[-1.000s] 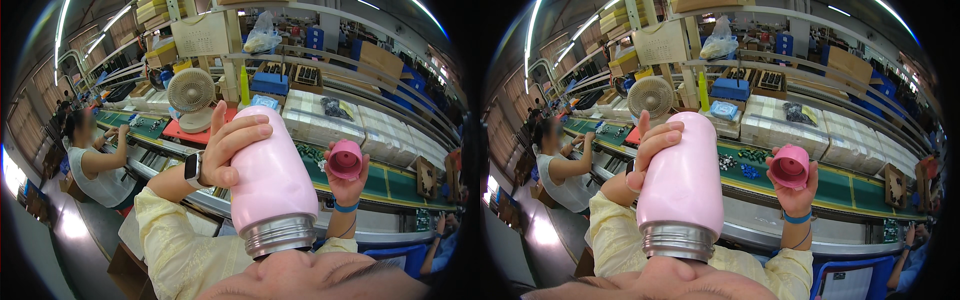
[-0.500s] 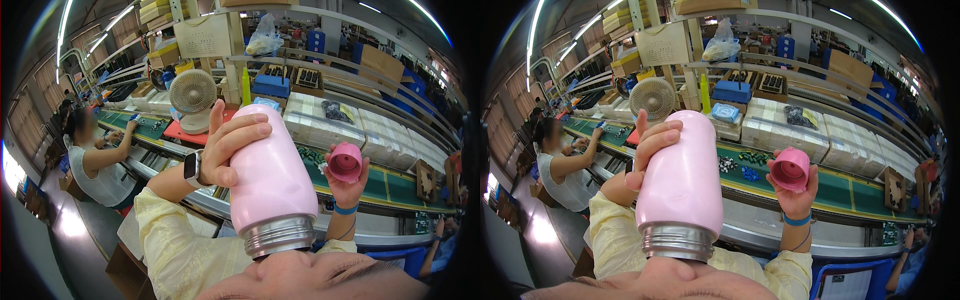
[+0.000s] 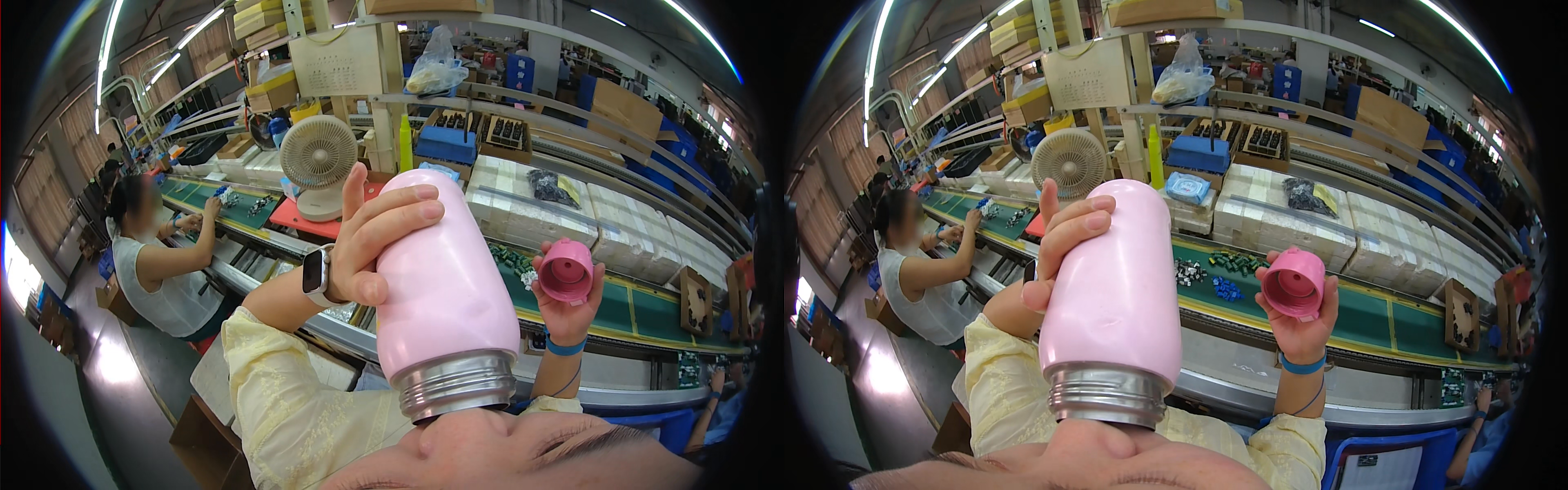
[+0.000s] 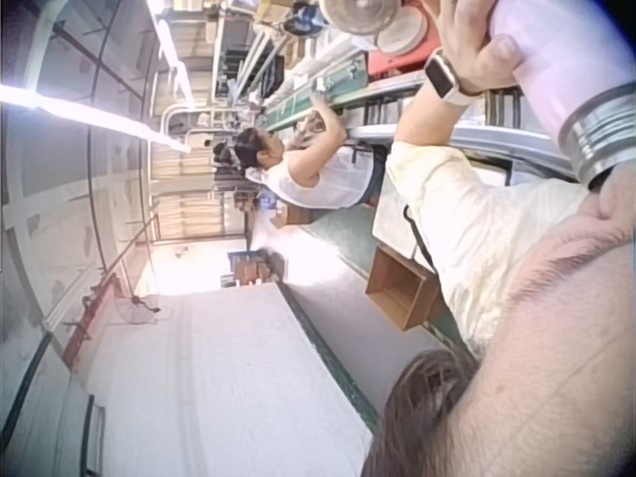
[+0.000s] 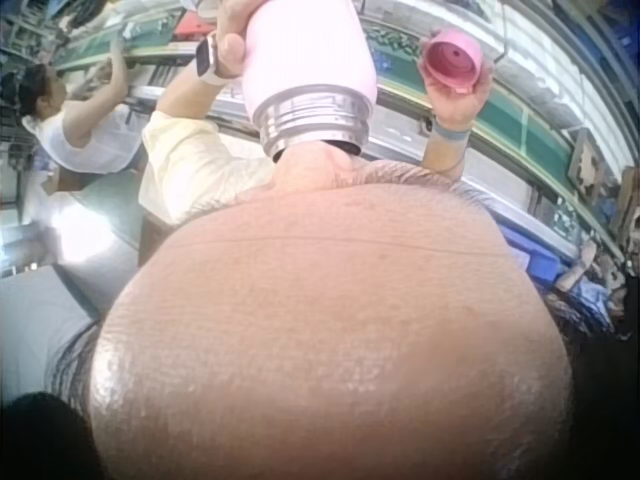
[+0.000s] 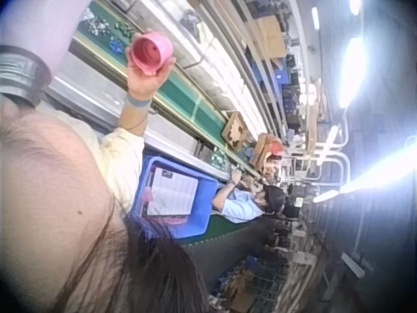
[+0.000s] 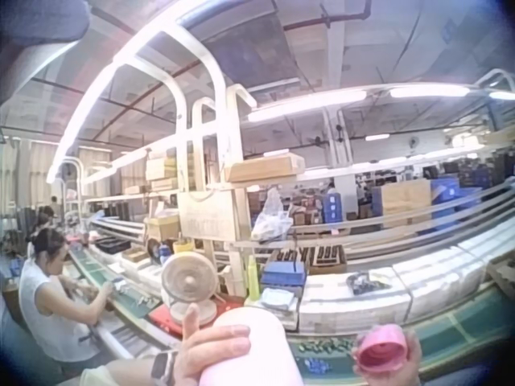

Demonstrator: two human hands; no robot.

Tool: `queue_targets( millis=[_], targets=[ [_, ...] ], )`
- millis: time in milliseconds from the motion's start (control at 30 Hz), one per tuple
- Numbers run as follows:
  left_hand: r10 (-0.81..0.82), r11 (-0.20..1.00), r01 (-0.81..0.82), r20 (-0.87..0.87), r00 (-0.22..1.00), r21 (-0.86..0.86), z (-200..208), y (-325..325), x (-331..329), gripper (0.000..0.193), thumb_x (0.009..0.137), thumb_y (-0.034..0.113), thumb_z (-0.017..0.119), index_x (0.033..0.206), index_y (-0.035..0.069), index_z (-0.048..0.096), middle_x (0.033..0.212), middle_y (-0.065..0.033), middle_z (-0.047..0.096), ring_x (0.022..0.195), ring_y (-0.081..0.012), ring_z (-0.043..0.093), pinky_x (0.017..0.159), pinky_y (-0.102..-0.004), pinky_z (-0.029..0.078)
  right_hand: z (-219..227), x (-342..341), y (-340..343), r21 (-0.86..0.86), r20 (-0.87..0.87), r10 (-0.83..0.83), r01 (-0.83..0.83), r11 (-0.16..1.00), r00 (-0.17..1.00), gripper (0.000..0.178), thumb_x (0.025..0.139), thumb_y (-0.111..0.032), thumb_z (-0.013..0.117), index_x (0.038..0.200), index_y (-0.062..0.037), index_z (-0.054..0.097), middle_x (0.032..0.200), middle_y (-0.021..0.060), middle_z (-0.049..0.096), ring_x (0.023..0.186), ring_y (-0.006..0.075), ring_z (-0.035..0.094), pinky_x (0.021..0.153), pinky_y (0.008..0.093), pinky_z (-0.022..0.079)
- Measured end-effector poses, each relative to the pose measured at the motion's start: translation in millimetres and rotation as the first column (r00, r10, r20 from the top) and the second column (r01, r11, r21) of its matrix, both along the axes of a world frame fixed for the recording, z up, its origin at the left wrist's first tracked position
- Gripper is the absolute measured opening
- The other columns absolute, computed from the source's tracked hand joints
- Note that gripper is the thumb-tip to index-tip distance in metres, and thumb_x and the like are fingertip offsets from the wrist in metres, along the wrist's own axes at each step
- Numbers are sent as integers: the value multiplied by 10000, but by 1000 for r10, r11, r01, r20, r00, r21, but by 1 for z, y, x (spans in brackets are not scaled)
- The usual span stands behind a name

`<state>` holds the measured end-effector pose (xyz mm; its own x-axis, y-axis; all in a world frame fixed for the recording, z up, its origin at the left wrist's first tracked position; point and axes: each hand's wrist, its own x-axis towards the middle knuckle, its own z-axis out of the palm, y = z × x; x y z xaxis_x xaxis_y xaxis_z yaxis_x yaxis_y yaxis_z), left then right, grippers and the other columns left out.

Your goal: Manually assemble components onto a printed circuit board on a factory assembly line.

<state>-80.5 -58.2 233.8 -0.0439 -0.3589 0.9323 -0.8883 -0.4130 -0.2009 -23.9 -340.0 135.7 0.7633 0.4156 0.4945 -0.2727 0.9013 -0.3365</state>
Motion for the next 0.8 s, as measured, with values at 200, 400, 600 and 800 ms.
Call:
queue_targets(
  millis=[200,400,600,800],
  targets=[
    [6,1000,-6,-38,999,-2,-1,1,-1,739,930,517,147,1094,-95,527,1072,-183,597,1087,-265,535,1095,-410,-7,0,0,-1,10,25,7,-8,1000,1000,689,858,-493,490,1314,-17,288,1288,238,376,1148,401,450,842,494,507],
    [7,1000,-7,-107,994,5,-12,-1,0,621,945,445,170,1119,-44,511,1092,-182,586,1057,-285,549,1089,-428,-3,1,-3,0,4,19,10,-10,1000,1000,695,859,-490,490,1321,-20,273,1293,237,369,1156,404,442,856,498,498],
    [13,1000,-13,-106,994,3,-38,-13,7,311,950,298,294,1205,133,362,1075,-204,584,990,-340,573,1071,-498,66,1,-2,-2,4,15,8,-8,1000,1000,696,854,-484,504,1322,-23,273,1288,241,373,1145,409,451,855,497,499],
    [-128,989,101,-280,951,-107,-76,-30,15,434,901,250,466,1282,162,275,1157,-199,526,1027,-335,546,1056,-510,84,3,0,0,-38,-8,-29,29,999,1000,703,840,-485,525,1317,-28,283,1270,240,390,1123,409,472,843,491,505]
  ],
)
